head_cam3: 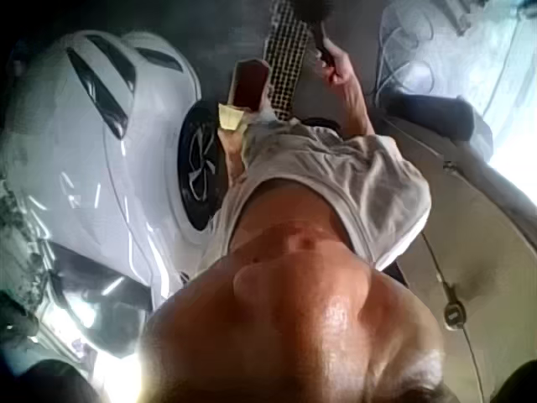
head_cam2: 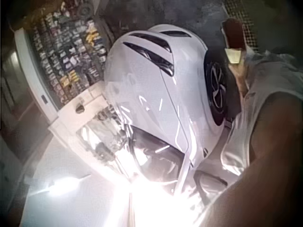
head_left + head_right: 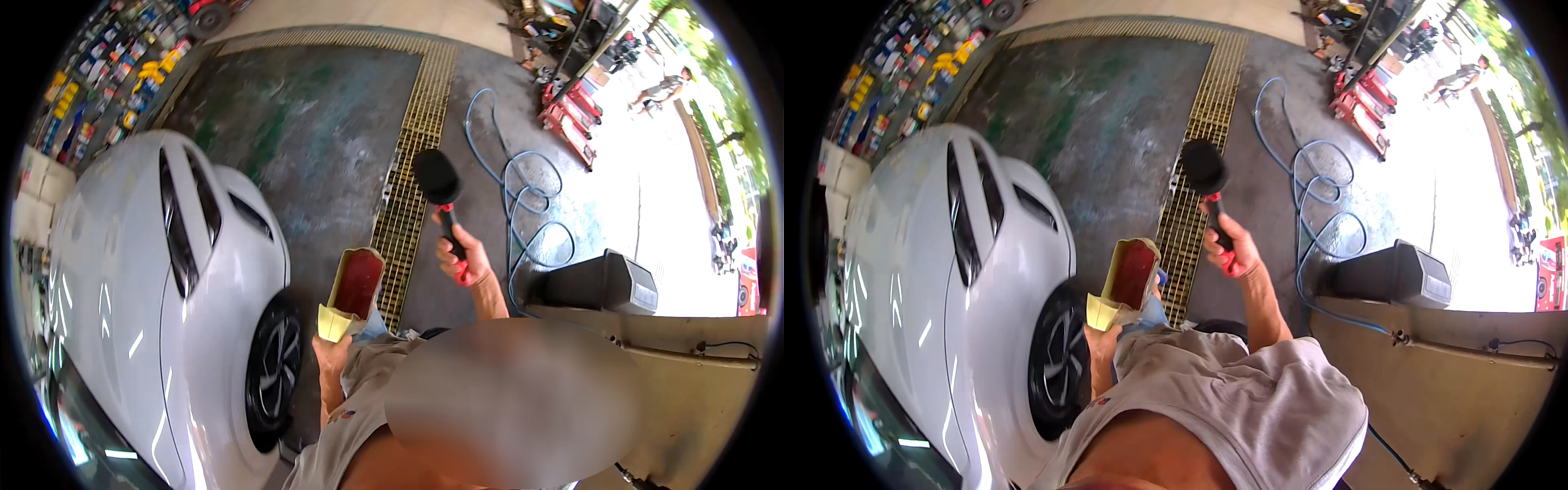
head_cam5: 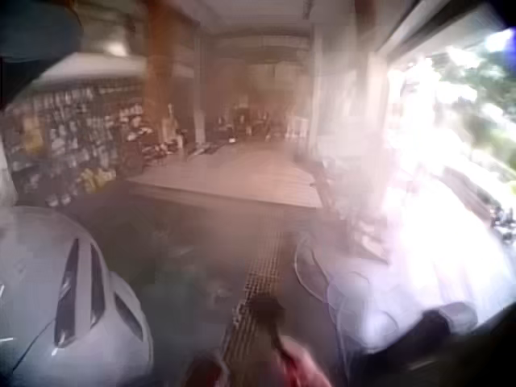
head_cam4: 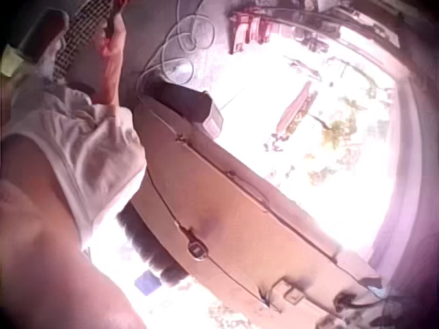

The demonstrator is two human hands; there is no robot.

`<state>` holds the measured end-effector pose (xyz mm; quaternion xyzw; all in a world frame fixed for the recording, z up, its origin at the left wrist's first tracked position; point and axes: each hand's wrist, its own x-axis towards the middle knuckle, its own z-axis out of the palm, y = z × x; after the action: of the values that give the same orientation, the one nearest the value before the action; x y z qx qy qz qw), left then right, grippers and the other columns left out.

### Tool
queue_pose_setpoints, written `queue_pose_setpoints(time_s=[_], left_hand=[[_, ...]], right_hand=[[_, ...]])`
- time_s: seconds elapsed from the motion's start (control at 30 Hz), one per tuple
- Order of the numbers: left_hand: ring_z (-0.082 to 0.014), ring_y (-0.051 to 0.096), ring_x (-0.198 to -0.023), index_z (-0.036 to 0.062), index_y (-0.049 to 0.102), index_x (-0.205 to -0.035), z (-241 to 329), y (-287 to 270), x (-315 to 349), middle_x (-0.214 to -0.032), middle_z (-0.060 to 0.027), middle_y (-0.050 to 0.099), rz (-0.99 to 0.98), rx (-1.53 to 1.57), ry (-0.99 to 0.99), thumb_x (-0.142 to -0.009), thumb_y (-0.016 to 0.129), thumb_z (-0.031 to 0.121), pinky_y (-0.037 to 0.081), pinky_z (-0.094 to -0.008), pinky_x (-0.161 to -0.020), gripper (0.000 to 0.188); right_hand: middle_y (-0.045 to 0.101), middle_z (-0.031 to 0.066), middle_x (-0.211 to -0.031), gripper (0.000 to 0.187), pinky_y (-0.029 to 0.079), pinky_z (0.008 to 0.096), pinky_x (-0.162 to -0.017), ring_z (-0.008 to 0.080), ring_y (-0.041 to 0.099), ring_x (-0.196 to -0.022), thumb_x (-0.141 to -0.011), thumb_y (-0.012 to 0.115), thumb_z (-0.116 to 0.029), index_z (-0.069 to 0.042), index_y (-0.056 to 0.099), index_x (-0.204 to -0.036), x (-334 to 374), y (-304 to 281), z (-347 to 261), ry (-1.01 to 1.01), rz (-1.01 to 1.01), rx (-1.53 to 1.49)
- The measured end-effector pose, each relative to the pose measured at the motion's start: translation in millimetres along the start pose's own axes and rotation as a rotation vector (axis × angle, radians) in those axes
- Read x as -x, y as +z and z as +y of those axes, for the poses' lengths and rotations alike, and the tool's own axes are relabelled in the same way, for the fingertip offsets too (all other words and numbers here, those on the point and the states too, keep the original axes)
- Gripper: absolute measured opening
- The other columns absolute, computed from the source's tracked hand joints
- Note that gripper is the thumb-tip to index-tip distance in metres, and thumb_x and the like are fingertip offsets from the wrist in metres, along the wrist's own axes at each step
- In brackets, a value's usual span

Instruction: The person picks up a brush and a container of liquid, then walks around a car and applies the liquid to the car tires using the brush.

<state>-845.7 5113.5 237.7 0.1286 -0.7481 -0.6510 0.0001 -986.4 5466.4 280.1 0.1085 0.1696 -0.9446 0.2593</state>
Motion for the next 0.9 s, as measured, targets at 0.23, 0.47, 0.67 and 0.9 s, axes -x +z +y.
queue_pose_setpoints(time_s=[0.23, 0.47, 0.67, 0.9], left_hand=[[-0.0369, 0.072, -0.092, -0.0012, 0.069, -0.105, 30, -5, -233, -0.097, -0.0223, 0.072, -0.154, -0.311, 0.121, -0.071, 0.075, 0.008, 0.056, -0.039, -0.081, 0.036], [-0.0203, 0.068, -0.088, -0.0069, 0.068, -0.107, 95, -34, -428, -0.097, -0.0098, 0.073, -0.168, -0.049, 0.128, -0.07, 0.068, 0.001, 0.054, -0.0345, -0.081, 0.037], [-0.0194, 0.064, -0.08, -0.0099, 0.067, -0.102, 148, -24, -600, -0.089, -0.011, 0.069, -0.095, -0.008, 0.062, -0.068, 0.062, 0.001, 0.053, -0.0349, -0.074, 0.035], [-0.0209, 0.062, -0.087, -0.01, 0.063, -0.113, 142, -72, -744, -0.099, -0.0114, 0.068, 0.118, 0.106, 0.032, -0.071, 0.063, 0.003, 0.052, -0.0356, -0.082, 0.045]], right_hand=[[0.052, 0.0018, -0.083, 0.05, 0.037, 0.0201, -0.043, 0.0082, 0.044, -0.055, -0.105, 0.057, -0.038, -0.019, 0.044, -0.149, -131, 56, -53, -0.014, -0.062, -0.014], [0.051, -0.0003, -0.079, 0.049, 0.034, 0.02, -0.04, 0.0066, 0.042, -0.052, -0.102, 0.06, -0.039, -0.025, 0.046, -0.147, -250, 71, -106, -0.139, 0.199, 0.003], [0.052, -0.0014, -0.078, 0.04, 0.031, 0.0203, -0.039, 0.0064, 0.039, -0.05, -0.104, 0.058, -0.035, -0.021, 0.051, -0.141, -407, 90, -179, -0.207, 0.164, 0.069], [0.052, 0.0007, -0.08, 0.027, 0.031, 0.023, -0.042, 0.0076, 0.041, -0.052, -0.107, 0.054, -0.035, -0.021, 0.053, -0.13, -670, 184, -267, 0.01, 0.18, 0.444]])
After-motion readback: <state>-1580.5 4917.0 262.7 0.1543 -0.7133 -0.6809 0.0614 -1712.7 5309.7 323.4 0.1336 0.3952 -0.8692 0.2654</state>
